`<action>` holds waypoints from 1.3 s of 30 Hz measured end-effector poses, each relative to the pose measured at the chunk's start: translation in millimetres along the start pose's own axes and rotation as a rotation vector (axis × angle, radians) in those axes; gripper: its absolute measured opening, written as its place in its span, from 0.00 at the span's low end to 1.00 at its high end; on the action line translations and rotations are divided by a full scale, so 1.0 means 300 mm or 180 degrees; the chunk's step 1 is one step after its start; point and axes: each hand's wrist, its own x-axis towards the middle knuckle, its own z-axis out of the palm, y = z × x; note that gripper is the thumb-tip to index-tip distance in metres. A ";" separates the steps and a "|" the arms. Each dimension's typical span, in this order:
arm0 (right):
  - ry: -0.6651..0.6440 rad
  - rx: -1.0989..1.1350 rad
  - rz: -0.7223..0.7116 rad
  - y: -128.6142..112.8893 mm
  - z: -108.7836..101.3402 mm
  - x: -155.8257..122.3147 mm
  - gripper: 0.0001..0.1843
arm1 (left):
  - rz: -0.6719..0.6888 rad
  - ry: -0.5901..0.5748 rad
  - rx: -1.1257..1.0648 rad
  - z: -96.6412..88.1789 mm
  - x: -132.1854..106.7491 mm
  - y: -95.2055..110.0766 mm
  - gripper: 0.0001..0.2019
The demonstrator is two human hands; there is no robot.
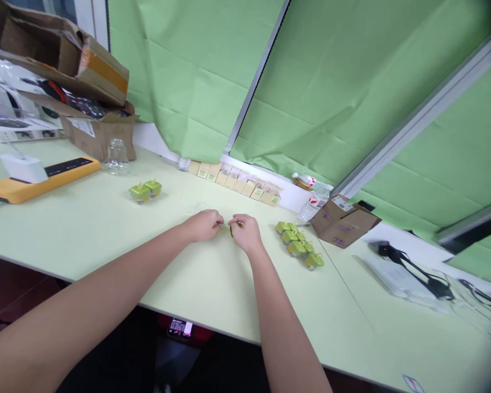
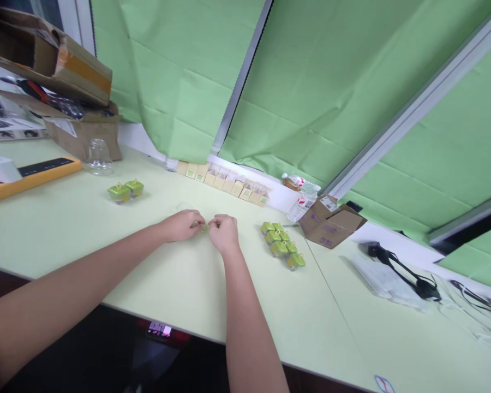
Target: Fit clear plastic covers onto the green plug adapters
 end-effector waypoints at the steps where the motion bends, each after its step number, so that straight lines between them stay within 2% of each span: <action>1: -0.0061 -0.0064 -0.0039 0.005 0.004 0.002 0.13 | 0.0024 0.0056 -0.0001 0.000 0.001 0.002 0.13; 4: -0.0158 0.0004 0.0039 0.013 0.004 0.006 0.14 | 0.0086 0.0310 -0.0091 -0.006 0.008 0.013 0.15; 7: 0.0077 0.0349 0.0281 0.012 -0.014 0.009 0.17 | 0.0143 0.0654 -0.0235 -0.024 0.017 0.025 0.14; 11: 0.0265 0.0488 0.0781 0.019 -0.037 0.013 0.17 | -0.0021 0.1052 -0.0514 -0.044 0.025 0.032 0.13; 13: 0.0221 0.0478 0.0812 0.026 -0.037 0.014 0.16 | -0.0126 0.1151 -0.0592 -0.044 0.025 0.030 0.12; 20: 0.0063 0.0564 0.0344 0.030 -0.019 0.012 0.16 | -0.0208 0.0986 -0.0598 -0.025 0.020 0.024 0.11; 27: 0.0197 0.0450 0.0476 0.028 -0.033 0.011 0.15 | -0.0259 0.1085 -0.0526 -0.033 0.022 0.020 0.12; 39: -0.0107 0.0290 0.0458 0.029 -0.023 0.011 0.16 | -0.0297 0.1072 -0.0507 -0.033 0.021 0.020 0.12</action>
